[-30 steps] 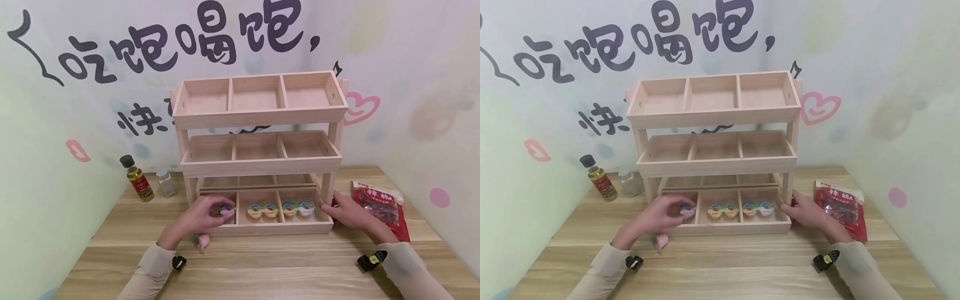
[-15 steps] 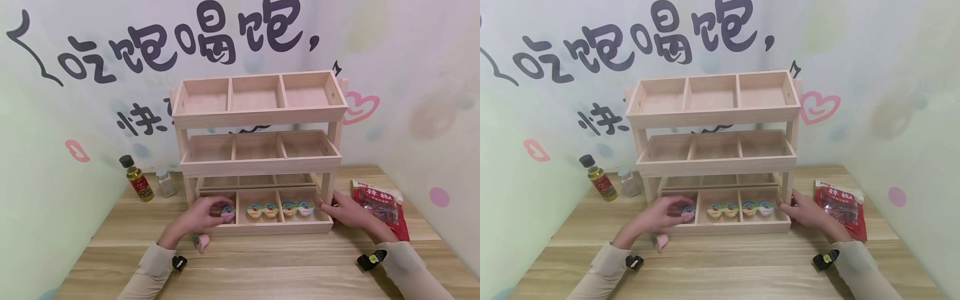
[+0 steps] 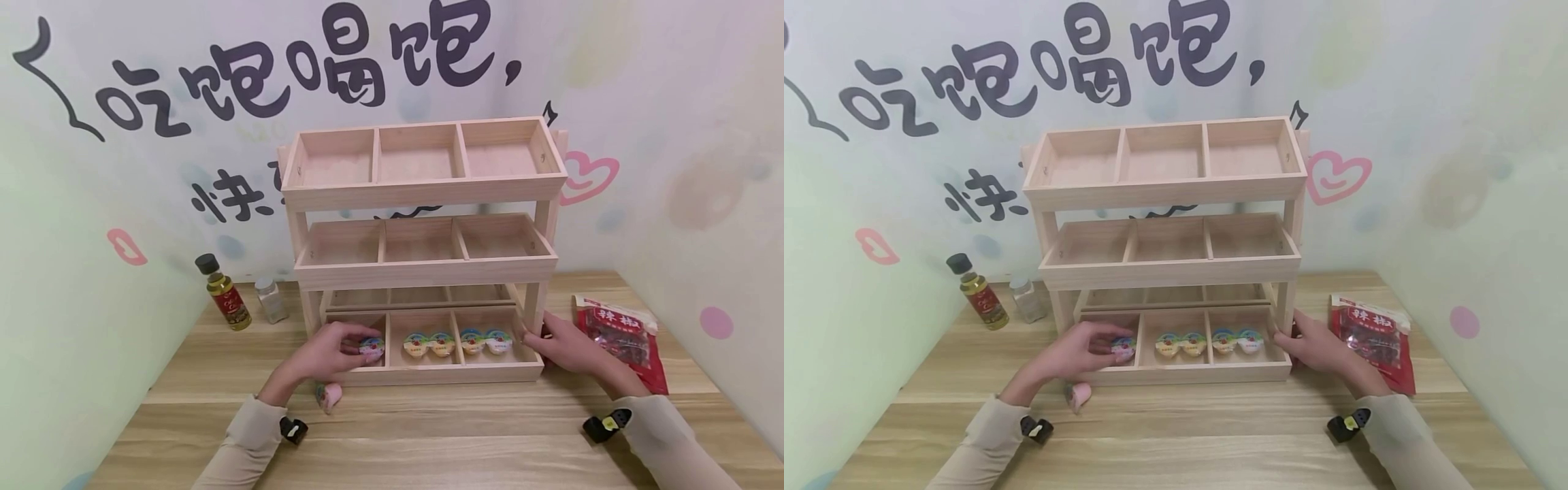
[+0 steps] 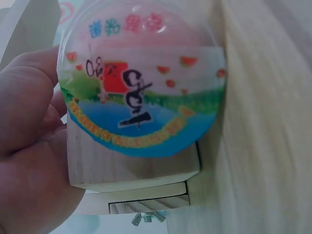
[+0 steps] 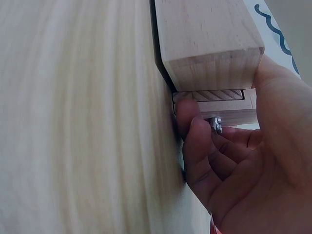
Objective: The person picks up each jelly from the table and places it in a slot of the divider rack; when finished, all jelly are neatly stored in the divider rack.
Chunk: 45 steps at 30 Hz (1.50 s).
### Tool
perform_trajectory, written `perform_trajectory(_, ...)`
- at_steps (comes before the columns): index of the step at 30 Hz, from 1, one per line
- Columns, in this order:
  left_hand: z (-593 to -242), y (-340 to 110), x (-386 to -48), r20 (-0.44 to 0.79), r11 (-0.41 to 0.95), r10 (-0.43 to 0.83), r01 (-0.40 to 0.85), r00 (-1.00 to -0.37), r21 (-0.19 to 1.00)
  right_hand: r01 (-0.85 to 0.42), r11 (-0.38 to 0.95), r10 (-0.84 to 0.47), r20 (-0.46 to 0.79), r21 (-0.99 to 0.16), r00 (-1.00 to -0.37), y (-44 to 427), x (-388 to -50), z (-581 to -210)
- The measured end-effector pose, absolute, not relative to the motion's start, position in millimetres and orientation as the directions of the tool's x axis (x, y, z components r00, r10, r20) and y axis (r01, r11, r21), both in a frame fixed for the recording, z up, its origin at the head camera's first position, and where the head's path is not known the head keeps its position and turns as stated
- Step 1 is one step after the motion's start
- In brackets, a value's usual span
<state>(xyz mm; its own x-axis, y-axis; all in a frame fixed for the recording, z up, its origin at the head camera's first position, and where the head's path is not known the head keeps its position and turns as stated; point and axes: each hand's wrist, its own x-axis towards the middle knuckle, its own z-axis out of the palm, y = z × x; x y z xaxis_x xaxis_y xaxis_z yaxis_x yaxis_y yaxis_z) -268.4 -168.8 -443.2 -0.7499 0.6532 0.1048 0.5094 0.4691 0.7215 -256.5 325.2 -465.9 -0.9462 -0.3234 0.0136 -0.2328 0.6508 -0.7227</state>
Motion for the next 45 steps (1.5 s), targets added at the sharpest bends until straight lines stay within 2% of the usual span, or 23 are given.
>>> perform_trajectory(30,-444.4,-167.7,-267.8,0.098,0.461,0.657,0.502,-0.747,0.732,-0.225,0.649,-0.324,0.003,-0.726,-0.946,323.8,-255.2,-463.6)
perform_trajectory(45,-436.7,-182.2,-249.3,0.253,0.351,0.599,0.533,-0.76,0.77,-0.216,0.646,-0.322,-0.004,-0.732,-0.947,325.3,-255.7,-464.8)
